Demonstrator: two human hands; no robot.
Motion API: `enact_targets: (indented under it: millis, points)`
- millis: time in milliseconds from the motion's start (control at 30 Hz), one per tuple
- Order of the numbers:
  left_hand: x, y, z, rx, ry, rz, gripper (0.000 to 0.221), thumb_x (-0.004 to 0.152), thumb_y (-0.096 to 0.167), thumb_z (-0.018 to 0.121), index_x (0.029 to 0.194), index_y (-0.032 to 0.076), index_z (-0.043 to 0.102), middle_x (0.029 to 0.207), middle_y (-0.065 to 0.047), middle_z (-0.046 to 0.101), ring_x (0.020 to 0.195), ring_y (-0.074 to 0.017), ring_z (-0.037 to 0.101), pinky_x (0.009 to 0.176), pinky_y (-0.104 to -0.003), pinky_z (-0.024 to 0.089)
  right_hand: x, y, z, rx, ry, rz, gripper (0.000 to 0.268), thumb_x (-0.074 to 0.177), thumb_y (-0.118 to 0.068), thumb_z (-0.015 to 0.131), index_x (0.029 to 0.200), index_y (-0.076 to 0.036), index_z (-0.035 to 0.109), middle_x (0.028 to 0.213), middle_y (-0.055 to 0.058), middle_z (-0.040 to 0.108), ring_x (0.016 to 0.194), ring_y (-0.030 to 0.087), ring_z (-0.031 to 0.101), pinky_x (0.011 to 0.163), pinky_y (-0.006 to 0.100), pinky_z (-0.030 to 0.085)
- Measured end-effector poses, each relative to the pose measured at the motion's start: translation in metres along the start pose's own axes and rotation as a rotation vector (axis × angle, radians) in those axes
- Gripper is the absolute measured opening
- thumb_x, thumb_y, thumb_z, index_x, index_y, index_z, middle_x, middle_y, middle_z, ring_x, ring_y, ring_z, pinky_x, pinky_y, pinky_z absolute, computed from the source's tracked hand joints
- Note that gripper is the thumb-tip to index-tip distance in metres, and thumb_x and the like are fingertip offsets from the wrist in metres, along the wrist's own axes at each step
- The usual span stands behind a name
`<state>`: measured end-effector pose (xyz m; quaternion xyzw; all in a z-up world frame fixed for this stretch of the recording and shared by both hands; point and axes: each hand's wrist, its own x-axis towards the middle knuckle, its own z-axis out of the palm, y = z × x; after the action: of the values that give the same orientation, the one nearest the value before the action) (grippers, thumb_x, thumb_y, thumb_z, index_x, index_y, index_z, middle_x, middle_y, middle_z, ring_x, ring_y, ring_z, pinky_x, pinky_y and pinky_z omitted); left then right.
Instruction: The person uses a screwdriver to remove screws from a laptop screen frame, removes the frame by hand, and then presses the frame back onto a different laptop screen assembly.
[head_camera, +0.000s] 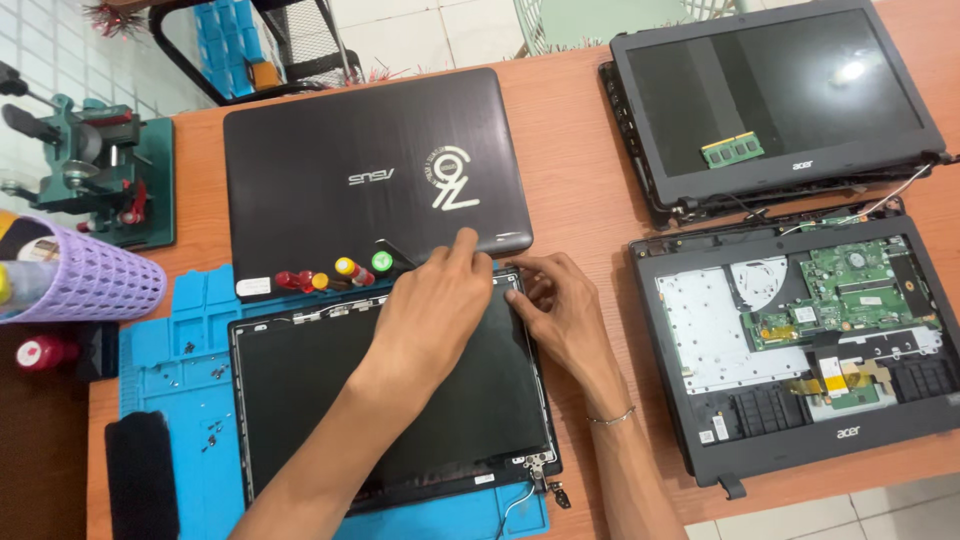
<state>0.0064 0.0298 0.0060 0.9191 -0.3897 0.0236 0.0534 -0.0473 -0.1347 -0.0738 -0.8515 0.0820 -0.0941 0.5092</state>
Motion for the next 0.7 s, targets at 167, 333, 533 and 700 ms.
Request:
enact_targets:
  millis: [167,333,533,700]
  points:
    - [-0.026,-0.003,-0.012,-0.064,0.055,-0.031,0.021,0.071,-0.005,0.069,0.09,-0.002,0.062,0.101,-0.013,0.058,0.094,-0.0273,0.068,0.066,-0.037,0.059,-0.01,-0.011,0.001,-0.153,0.089,-0.178,0.041,0.077,-0.004,0.083,0.117,-0.006,0.074,0.102,0.01,0.067,0.093,0.024,0.065,0.079,0.034,0.054]
    - [-0.061,-0.008,-0.024,-0.127,0.157,-0.11,0.013,0.093,0.012,0.07,0.088,0.001,0.064,0.091,-0.011,0.061,0.085,-0.0269,0.067,0.063,-0.039,0.056,-0.023,-0.041,-0.002,-0.09,0.016,-0.085,0.043,0.08,-0.008,0.079,0.122,-0.005,0.069,0.109,0.011,0.066,0.1,0.024,0.068,0.084,0.034,0.058]
    - [-0.112,-0.022,-0.043,-0.199,0.285,-0.244,0.013,0.089,0.015,0.069,0.086,0.003,0.066,0.087,-0.009,0.063,0.084,-0.0275,0.067,0.067,-0.041,0.055,-0.036,-0.077,0.005,-0.145,-0.096,-0.091,0.044,0.08,-0.007,0.079,0.122,-0.004,0.068,0.096,0.011,0.068,0.084,0.023,0.067,0.076,0.036,0.055]
    - [-0.157,-0.032,-0.058,-0.39,0.212,-0.508,0.013,0.092,0.018,0.068,0.092,0.005,0.068,0.085,-0.007,0.069,0.077,-0.0292,0.069,0.064,-0.042,0.054,-0.05,-0.1,0.025,-0.162,-0.233,-0.081,0.037,0.084,-0.003,0.071,0.121,-0.006,0.069,0.08,0.009,0.067,0.069,0.021,0.065,0.066,0.036,0.054]
